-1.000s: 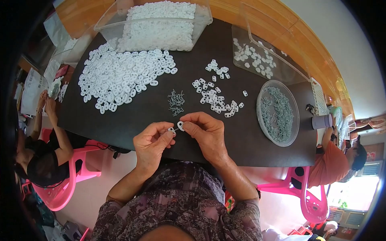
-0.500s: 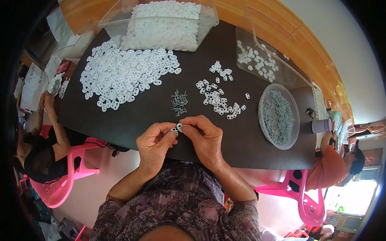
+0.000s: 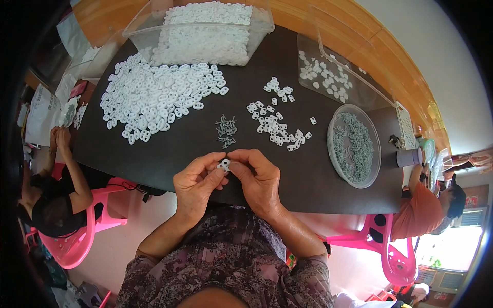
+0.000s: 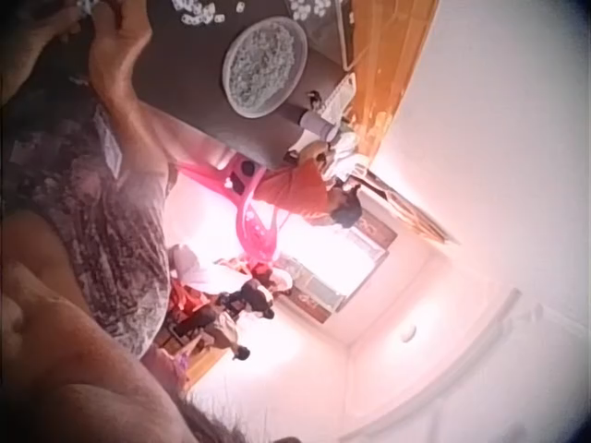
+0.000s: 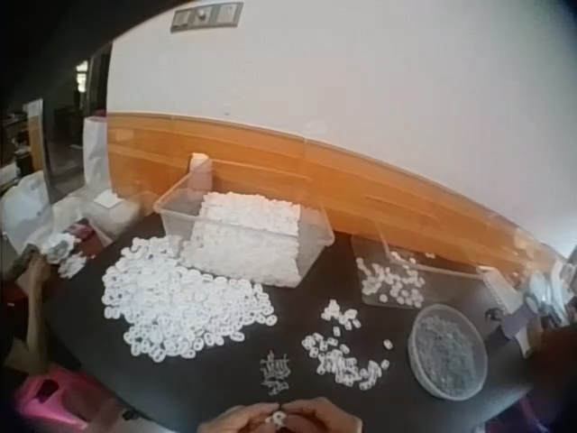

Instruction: Assembling small plastic components by hand-inserting metal pins.

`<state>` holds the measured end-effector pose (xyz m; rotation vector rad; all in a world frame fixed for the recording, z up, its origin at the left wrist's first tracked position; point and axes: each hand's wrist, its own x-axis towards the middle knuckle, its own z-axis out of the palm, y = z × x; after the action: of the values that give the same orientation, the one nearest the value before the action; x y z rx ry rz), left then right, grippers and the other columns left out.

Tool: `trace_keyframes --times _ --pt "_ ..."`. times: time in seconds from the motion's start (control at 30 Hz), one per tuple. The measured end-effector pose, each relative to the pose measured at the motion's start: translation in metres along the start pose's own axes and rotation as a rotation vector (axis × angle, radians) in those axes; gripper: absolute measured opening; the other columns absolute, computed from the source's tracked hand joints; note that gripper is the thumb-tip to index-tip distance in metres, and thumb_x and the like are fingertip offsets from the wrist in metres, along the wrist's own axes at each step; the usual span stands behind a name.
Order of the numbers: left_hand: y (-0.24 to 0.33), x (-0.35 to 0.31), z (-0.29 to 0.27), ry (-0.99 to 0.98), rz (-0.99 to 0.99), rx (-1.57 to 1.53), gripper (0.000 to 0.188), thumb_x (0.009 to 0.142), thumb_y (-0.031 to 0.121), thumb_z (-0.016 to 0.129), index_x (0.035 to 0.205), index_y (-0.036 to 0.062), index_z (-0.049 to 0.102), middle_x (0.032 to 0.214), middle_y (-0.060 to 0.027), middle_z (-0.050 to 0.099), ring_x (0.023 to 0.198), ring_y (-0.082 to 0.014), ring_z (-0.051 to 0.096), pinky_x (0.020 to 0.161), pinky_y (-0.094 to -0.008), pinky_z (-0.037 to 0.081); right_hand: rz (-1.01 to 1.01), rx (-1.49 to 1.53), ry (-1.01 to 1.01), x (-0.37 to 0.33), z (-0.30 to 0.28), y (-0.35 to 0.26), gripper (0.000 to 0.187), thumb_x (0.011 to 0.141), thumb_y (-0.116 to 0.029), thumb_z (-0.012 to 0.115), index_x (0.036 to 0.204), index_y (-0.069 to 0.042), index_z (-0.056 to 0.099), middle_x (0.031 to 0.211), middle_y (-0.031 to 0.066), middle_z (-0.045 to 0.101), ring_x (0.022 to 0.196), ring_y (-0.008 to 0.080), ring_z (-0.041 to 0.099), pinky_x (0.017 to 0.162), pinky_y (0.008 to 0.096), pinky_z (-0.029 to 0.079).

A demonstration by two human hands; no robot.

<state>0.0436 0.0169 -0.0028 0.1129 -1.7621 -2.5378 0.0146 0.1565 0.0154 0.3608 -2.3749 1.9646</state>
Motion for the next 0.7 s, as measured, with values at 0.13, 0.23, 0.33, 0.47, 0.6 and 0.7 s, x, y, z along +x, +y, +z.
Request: trace_keyframes --times 0.13,0.23,0.33,0.47,0.6,0.7 --pt "0.0034 0.0004 0.0002 -0.023 -0.014 -0.008 0.028 0.088 0.0 0.06 0.116 0.0005 0.061 0.091 -0.0033 0.06 0.072 -0.0078 0.059 0.06 -0.019 0.048 0.016 -0.003 0.001 -0.0007 -0.0031 0.001 0.016 0.081 0.005 0.062 0.097 0.001 0.064 0.086 0.0061 0.061 0.076 0.0121 0.059 0.069 0.0229 0.047" --pt "-0.0015 0.0011 0.0006 -0.017 -0.019 -0.073 0.028 0.089 0.0 0.06 0.117 -0.0005 0.06 0.092 -0.0042 0.062 0.073 -0.008 0.059 0.061 -0.0192 0.048 -0.055 -0.039 -0.031 -0.0021 -0.0023 -0.0012 0.019 0.08 0.005 0.063 0.099 0.001 0.063 0.089 0.007 0.06 0.076 0.0126 0.059 0.069 0.0234 0.048" --pt "-0.004 0.0036 0.0011 -0.027 -0.01 -0.162 0.027 0.089 0.001 0.06 0.116 -0.0011 0.061 0.095 -0.0047 0.063 0.074 -0.007 0.059 0.061 -0.0185 0.047 -0.086 -0.028 -0.035 -0.0059 0.0002 -0.0051 0.025 0.078 0.006 0.065 0.103 0.001 0.063 0.095 0.0085 0.058 0.077 0.0133 0.06 0.068 0.0246 0.05" --pt "-0.0032 0.0047 0.0007 -0.068 0.034 -0.2 0.026 0.089 0.001 0.06 0.115 -0.0037 0.06 0.095 -0.0073 0.066 0.075 -0.0072 0.058 0.063 -0.019 0.048 -0.185 -0.096 -0.035 -0.0066 -0.0012 -0.0046 0.033 0.074 0.008 0.069 0.106 0.001 0.063 0.099 0.0099 0.058 0.078 0.0138 0.06 0.065 0.0254 0.052" --pt "0.0004 0.0024 0.0029 -0.064 0.025 -0.189 0.025 0.09 0.001 0.059 0.114 -0.004 0.06 0.096 -0.0072 0.065 0.075 -0.0077 0.058 0.065 -0.0199 0.049 -0.217 -0.116 -0.016 -0.0081 -0.0013 -0.0026 0.034 0.074 0.008 0.069 0.106 0.002 0.062 0.099 0.0101 0.058 0.078 0.0139 0.06 0.065 0.0248 0.052" --pt "0.001 0.0016 0.0033 -0.065 0.011 -0.219 0.025 0.09 0.001 0.059 0.115 -0.0039 0.06 0.095 -0.0069 0.065 0.075 -0.0086 0.058 0.067 -0.0209 0.049 -0.231 -0.113 -0.012 -0.0092 -0.0013 -0.0022 0.033 0.074 0.01 0.068 0.106 0.003 0.062 0.099 0.0106 0.058 0.078 0.0141 0.061 0.065 0.0247 0.053"
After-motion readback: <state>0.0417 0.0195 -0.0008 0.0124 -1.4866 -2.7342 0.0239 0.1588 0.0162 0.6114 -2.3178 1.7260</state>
